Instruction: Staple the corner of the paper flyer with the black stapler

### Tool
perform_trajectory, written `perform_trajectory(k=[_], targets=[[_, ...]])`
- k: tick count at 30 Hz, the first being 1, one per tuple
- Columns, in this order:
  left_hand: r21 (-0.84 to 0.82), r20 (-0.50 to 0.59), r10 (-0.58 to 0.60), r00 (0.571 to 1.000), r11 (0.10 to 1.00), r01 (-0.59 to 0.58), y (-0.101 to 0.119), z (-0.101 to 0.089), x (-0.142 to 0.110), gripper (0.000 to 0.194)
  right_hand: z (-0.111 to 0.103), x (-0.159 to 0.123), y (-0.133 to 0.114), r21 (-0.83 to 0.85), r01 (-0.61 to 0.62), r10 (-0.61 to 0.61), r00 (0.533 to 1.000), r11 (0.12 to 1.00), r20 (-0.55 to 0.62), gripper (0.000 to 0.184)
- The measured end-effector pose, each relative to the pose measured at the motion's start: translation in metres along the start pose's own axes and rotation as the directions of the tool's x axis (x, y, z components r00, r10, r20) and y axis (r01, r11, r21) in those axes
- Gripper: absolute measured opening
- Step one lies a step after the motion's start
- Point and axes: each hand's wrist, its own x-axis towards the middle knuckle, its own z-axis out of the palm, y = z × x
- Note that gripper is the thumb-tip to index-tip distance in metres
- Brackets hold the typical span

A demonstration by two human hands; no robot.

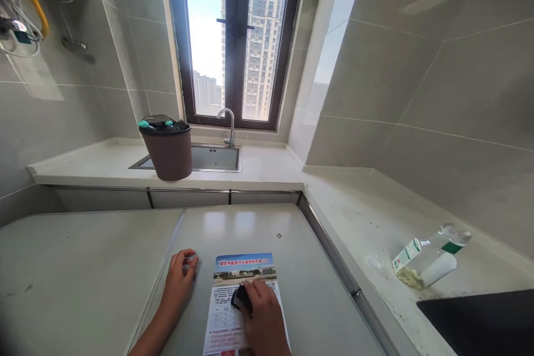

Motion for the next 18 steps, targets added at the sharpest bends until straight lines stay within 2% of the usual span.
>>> perform_trajectory(k=[5,9,11,13,14,16,18], targets=[[0.016,0.026,0.017,1.0,1.0,-0.018,-0.004,0.0,0.002,0.04,-0.038,-0.01,0.058,-0.012,-0.143,0.142,0.989,0.99,-0.043,0.033],[0.027,0.063,0.045,0.997,0.999,-0.047,-0.004,-0.001,0.003,0.042,-0.055,-0.008,0.069,0.069,-0.172,0.176,0.983,0.983,-0.05,0.032],[0.049,0.103,0.073,0.992,0.996,-0.078,-0.005,-0.01,0.007,0.042,-0.066,0.002,0.073,0.16,-0.145,0.159,0.984,0.976,-0.078,0.032],[0.124,0.174,0.116,0.978,0.983,-0.138,-0.012,-0.029,0.015,0.041,-0.079,0.021,0.083,0.25,-0.108,0.147,0.979,0.962,-0.141,0.031],[0.183,0.167,0.133,0.977,0.97,-0.163,-0.019,-0.044,0.02,0.041,-0.085,0.032,0.09,0.276,-0.087,0.14,0.974,0.957,-0.179,0.03],[0.317,0.186,0.173,0.967,0.921,-0.226,-0.038,-0.079,0.031,0.041,-0.091,0.057,0.106,0.269,-0.035,0.093,0.974,0.963,-0.205,0.026],[0.505,0.155,0.161,0.975,0.835,-0.218,-0.063,-0.119,0.038,0.047,-0.086,0.08,0.119,0.189,0.013,0.018,0.987,0.982,-0.163,0.025]])
